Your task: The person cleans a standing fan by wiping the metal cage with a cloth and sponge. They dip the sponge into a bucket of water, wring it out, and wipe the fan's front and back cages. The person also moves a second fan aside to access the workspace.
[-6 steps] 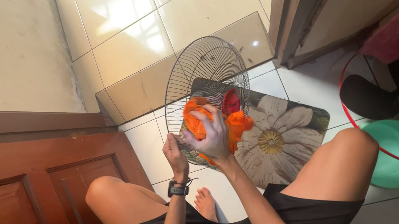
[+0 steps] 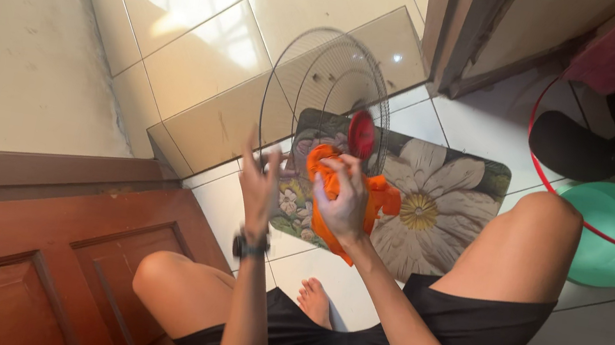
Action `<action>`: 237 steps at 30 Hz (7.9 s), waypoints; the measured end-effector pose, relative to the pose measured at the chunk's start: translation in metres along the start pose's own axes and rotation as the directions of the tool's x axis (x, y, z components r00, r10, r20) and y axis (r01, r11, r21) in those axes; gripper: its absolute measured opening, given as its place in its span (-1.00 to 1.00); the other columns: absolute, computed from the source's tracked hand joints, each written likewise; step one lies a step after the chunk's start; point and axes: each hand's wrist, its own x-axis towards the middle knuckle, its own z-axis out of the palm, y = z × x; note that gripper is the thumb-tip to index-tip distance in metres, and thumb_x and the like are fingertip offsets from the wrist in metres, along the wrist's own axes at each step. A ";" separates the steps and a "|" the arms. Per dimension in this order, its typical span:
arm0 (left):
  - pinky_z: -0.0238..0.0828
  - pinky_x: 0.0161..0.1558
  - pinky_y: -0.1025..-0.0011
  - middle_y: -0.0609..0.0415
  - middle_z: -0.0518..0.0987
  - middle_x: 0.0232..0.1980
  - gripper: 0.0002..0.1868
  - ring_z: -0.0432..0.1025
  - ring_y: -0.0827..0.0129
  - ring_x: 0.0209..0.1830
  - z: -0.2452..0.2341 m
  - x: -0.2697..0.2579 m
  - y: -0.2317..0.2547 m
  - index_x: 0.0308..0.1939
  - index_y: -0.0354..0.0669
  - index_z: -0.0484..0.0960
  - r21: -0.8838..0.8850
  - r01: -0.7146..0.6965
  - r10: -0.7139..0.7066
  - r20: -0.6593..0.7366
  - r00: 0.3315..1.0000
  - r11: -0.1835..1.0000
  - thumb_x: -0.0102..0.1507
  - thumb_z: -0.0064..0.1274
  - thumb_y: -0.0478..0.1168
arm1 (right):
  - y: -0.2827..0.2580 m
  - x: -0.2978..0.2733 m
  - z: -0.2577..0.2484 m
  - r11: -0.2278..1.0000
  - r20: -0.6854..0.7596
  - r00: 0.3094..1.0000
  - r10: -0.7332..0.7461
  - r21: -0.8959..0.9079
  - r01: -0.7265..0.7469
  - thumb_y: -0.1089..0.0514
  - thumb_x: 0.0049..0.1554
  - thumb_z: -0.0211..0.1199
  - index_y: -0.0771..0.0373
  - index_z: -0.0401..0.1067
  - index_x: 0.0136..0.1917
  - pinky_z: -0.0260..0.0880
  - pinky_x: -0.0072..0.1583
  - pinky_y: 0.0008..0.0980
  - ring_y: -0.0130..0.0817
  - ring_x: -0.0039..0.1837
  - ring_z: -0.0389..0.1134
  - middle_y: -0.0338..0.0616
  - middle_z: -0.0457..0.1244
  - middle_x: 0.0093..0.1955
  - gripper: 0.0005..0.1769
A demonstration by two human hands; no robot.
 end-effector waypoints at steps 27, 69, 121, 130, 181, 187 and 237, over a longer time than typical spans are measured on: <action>0.57 -0.20 0.38 -0.26 0.76 -0.18 -0.27 0.69 0.19 -0.22 -0.030 0.050 0.005 0.08 -0.49 0.77 0.574 0.179 -0.303 0.127 0.945 0.799 0.48 -0.08 0.24 | 0.075 0.017 -0.008 0.946 0.085 0.944 0.318 -0.088 -0.311 0.02 0.14 0.38 0.12 0.30 0.35 0.49 0.05 -0.24 -0.14 0.13 0.42 -0.07 0.29 0.20 -0.44; 0.68 -0.08 0.26 -0.09 0.67 -0.01 -0.59 0.66 0.28 0.00 -0.039 0.038 -0.005 0.09 -0.33 0.51 -0.155 0.037 -0.022 0.101 0.995 0.987 0.45 -0.01 0.00 | -0.001 0.007 0.007 0.979 0.079 0.992 -0.101 0.184 0.085 0.14 0.21 0.34 0.16 0.39 0.29 0.39 0.35 -0.11 -0.09 0.25 0.42 -0.05 0.33 0.19 -0.60; -0.02 -0.58 0.41 0.09 0.40 -0.65 -0.64 0.16 0.55 -0.68 -0.015 0.002 -0.033 -0.24 -0.34 0.55 0.254 -0.124 0.175 -0.187 0.967 0.959 0.44 0.00 -0.07 | 0.074 0.084 0.053 0.906 0.224 0.888 0.402 0.043 -0.421 0.20 0.29 0.12 0.03 0.39 0.36 0.50 -0.05 -0.22 -0.21 -0.09 0.49 -0.10 0.43 0.04 -0.63; 0.40 -0.28 0.48 -0.15 0.64 -0.22 -0.57 0.52 0.35 -0.24 -0.038 -0.018 -0.004 0.06 -0.47 0.47 0.150 -0.447 0.457 -0.039 0.889 0.882 0.45 -0.01 -0.05 | 0.129 0.046 0.037 0.999 -0.191 0.981 0.040 -0.001 -0.041 0.22 0.22 0.32 0.23 0.35 0.32 0.45 0.20 -0.20 -0.10 0.22 0.39 0.02 0.31 0.19 -0.59; 0.50 -0.44 0.40 -0.02 0.66 -0.26 -0.56 0.65 0.13 -0.23 -0.032 -0.009 -0.109 -0.17 -0.34 0.47 -0.355 -0.063 0.070 0.007 0.998 0.933 0.48 -0.27 0.01 | 0.034 0.074 0.042 0.985 -0.003 0.990 0.143 0.100 -0.142 0.26 0.18 0.31 0.15 0.45 0.18 0.48 0.10 -0.24 -0.19 0.14 0.43 -0.14 0.34 0.14 -0.71; 0.42 -0.35 0.46 -0.01 0.53 -0.37 -0.54 0.43 0.42 -0.42 -0.028 -0.015 -0.128 -0.22 -0.43 0.54 -0.205 -0.217 0.231 0.048 0.972 0.955 0.58 -0.15 -0.08 | -0.019 0.040 0.062 0.911 0.171 0.903 -0.395 0.196 0.362 0.37 -0.05 0.27 0.20 0.42 0.26 0.44 0.06 -0.20 -0.03 0.25 0.38 -0.07 0.31 0.22 -0.44; 0.51 -0.23 0.34 -0.21 0.68 -0.43 -0.20 0.62 0.19 -0.34 -0.016 0.035 0.012 -0.25 -0.67 0.61 0.328 0.247 -0.224 -0.105 0.969 0.912 0.59 -0.21 0.16 | 0.042 0.051 0.017 0.999 -0.012 1.000 0.014 0.043 -0.014 0.21 0.19 0.37 0.17 0.42 0.25 0.44 0.24 -0.19 -0.14 0.23 0.42 -0.11 0.36 0.20 -0.63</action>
